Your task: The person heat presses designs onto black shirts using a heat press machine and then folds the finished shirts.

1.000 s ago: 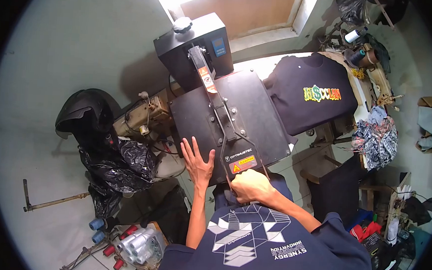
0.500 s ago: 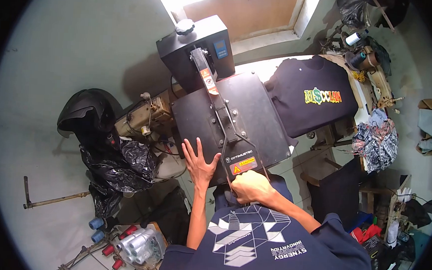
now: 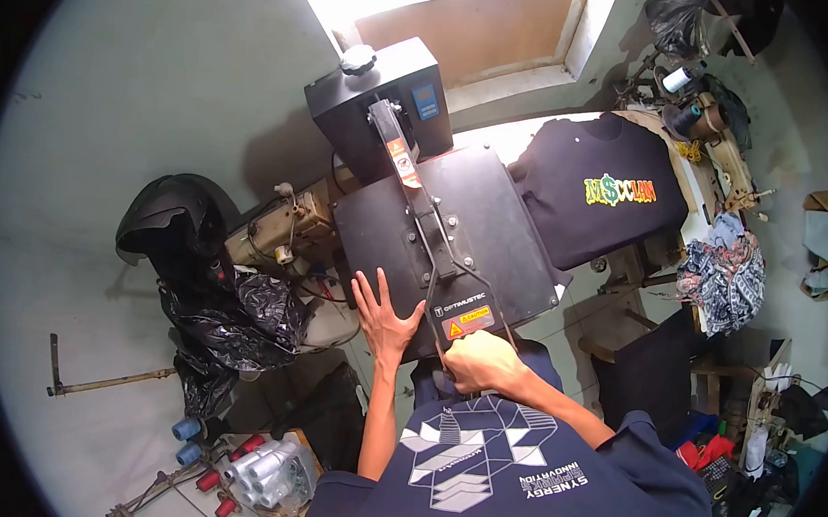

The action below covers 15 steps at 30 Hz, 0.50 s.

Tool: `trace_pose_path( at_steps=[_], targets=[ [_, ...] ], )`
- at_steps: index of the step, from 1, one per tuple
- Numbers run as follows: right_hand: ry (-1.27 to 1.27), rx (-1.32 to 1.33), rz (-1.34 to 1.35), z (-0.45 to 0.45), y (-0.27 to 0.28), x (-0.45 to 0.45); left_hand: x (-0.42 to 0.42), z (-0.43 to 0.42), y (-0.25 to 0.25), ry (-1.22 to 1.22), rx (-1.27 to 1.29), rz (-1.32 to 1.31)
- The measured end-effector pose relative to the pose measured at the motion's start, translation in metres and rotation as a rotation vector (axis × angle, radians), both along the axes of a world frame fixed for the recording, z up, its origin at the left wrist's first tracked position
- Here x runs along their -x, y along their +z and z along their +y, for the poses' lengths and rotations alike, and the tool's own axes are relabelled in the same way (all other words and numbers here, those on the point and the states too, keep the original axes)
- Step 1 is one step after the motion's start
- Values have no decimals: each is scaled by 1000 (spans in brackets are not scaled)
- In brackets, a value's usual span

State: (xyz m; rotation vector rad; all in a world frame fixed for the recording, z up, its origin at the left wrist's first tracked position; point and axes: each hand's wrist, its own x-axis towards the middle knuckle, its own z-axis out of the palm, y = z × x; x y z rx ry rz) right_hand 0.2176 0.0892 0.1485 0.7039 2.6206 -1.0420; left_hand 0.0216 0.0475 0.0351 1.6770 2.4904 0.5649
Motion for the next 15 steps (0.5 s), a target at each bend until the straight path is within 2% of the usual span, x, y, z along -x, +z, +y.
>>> trace_pose_path(
  at_steps=[5,8,15],
  targets=[
    [12,-8,15,-1,-2,-1,0,0,0,20,10,-22],
    [-3,-9,21,-1,0,-1,1,-2,-4,16,-75,-75],
    [2,-17,26,0,3,-2,1,-2,-7,-3,3,52]
  ],
)
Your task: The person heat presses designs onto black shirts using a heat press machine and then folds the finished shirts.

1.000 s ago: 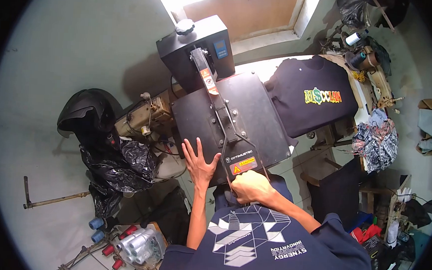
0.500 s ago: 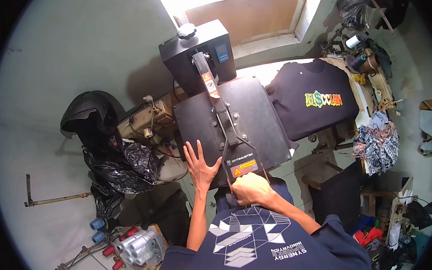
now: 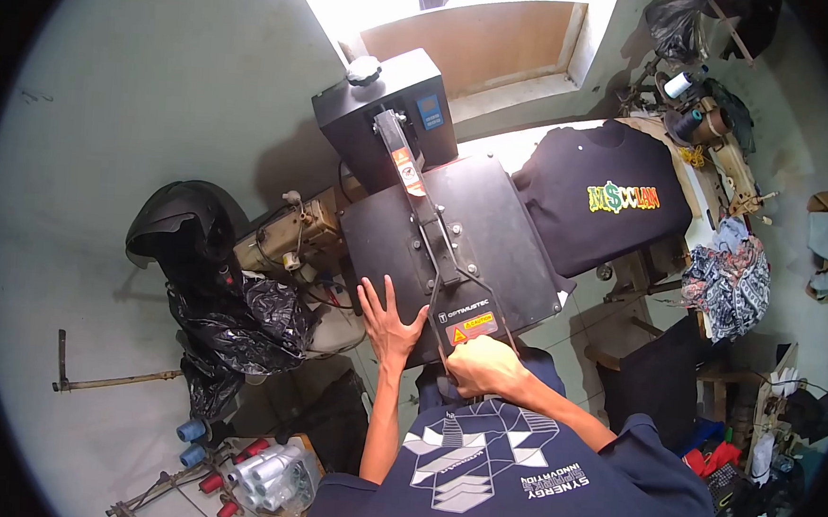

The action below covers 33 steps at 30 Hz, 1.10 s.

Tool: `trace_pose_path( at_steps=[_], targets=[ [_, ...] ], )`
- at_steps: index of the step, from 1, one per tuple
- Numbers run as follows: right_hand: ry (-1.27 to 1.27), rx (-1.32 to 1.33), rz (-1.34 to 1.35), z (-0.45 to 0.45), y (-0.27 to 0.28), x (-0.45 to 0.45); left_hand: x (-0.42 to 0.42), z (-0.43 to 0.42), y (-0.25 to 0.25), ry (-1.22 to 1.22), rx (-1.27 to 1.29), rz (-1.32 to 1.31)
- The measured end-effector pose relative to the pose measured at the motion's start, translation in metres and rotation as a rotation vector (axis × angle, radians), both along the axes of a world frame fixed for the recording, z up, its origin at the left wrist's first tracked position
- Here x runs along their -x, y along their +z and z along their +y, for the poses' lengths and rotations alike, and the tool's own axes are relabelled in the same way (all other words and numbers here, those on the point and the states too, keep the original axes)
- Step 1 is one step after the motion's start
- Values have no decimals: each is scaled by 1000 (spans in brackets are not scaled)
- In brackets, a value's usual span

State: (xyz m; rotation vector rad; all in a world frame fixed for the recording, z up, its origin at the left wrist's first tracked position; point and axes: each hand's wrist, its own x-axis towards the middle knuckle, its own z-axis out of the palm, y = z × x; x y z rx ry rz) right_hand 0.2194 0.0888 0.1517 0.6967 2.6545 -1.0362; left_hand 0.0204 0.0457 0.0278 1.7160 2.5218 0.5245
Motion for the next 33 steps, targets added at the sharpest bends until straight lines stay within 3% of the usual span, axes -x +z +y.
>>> trace_pose_path(
  at_steps=[24,31,33],
  targets=[
    [-15,0,-33,-1,8,-2,0,-2,-9,27,-17,30],
    [-10,-30,-8,-3,6,-3,-19,-16,-7,-95,83,128],
    [-5,-46,-7,-4,3,-4,-29,-20,-9,-134,-11,19]
  ],
)
